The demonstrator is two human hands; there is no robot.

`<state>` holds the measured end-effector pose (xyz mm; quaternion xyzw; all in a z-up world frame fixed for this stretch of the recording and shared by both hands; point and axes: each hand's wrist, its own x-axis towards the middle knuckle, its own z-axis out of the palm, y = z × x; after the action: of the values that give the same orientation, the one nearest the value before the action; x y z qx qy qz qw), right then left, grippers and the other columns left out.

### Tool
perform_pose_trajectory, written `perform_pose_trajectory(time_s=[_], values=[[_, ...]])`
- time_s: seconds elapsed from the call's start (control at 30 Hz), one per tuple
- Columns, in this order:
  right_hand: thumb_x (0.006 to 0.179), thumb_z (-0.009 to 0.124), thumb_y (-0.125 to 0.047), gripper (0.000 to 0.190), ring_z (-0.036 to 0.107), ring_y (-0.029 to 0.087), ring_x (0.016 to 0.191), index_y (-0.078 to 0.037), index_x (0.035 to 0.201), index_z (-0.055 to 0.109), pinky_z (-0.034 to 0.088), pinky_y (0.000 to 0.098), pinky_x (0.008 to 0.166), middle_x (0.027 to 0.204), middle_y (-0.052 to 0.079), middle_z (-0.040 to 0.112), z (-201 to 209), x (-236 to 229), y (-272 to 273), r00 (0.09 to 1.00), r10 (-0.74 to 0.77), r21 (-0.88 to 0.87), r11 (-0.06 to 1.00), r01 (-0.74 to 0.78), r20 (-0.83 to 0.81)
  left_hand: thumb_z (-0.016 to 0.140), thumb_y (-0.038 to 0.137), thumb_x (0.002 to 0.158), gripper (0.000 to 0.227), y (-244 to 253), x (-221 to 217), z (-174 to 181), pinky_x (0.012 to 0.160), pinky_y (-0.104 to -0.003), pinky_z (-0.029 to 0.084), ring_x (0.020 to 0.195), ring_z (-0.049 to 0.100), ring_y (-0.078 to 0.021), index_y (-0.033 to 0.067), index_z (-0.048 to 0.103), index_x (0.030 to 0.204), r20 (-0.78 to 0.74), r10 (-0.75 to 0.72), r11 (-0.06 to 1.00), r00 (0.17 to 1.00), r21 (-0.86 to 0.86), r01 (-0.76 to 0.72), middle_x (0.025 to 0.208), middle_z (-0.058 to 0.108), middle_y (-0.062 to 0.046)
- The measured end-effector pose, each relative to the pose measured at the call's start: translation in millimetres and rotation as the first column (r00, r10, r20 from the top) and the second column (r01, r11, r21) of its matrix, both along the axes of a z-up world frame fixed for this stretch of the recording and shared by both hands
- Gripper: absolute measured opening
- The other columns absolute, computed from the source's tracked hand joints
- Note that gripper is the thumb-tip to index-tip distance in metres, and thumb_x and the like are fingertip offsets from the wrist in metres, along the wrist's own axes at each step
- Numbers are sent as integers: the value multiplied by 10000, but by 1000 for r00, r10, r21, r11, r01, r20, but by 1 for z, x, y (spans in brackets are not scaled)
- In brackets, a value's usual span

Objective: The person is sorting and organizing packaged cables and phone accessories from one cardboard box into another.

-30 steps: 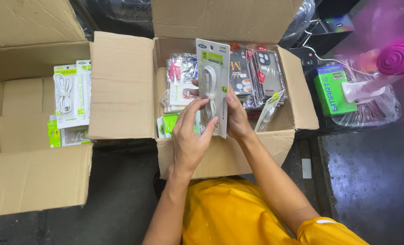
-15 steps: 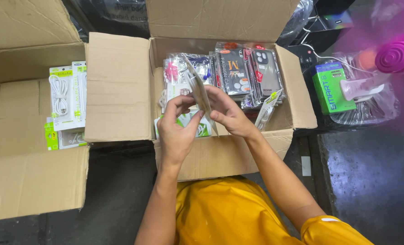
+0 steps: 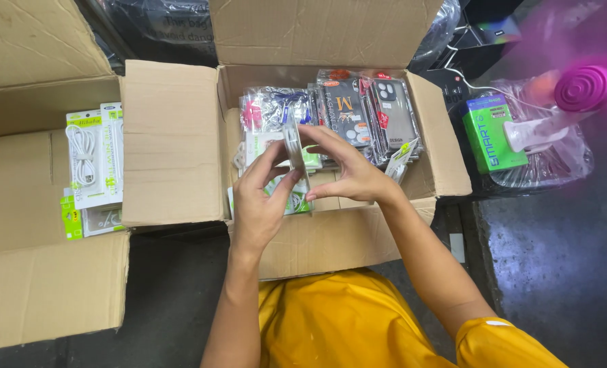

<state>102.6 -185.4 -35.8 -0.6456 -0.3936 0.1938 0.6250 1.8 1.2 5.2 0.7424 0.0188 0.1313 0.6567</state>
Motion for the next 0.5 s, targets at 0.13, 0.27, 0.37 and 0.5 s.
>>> perform_pose_trajectory(time_s=[0.13,0.27,0.37,0.5], values=[[769,930,-226,1032,475,279,1447,-38,1611,363,431,400,1203,1584,138,448,18,-2,3,986,1,-54,998,8,164,631,-94,966,496,7,1,-3,967,-317,600,1163,689,-189,-42,537,1451,77,-5,998,997,-60,10,1331,673,-147],[745,939,-268,994,510,300,1413,-46,1569,429,421,404,1193,1523,155,500,26,-5,6,948,-72,-99,989,108,308,578,-81,1005,458,14,2,-16,1082,-319,522,1241,640,-182,-64,506,1456,80,-29,948,996,-313,52,1361,637,-119],[728,939,-286,982,539,310,1354,-47,1546,452,434,407,1161,1456,157,531,28,-7,6,927,-112,-132,977,169,359,545,9,1078,387,19,-1,-30,1112,-317,491,1275,611,-185,-78,536,1455,68,-19,925,997,-378,44,1385,637,-134],[705,948,-280,953,563,341,1243,-63,1510,486,455,421,1085,1349,162,559,29,-11,7,852,-195,-164,937,308,486,473,234,1079,452,17,-5,-16,1188,-276,454,1377,596,-153,-11,504,1458,189,-118,696,975,-685,217,1463,605,-104]])
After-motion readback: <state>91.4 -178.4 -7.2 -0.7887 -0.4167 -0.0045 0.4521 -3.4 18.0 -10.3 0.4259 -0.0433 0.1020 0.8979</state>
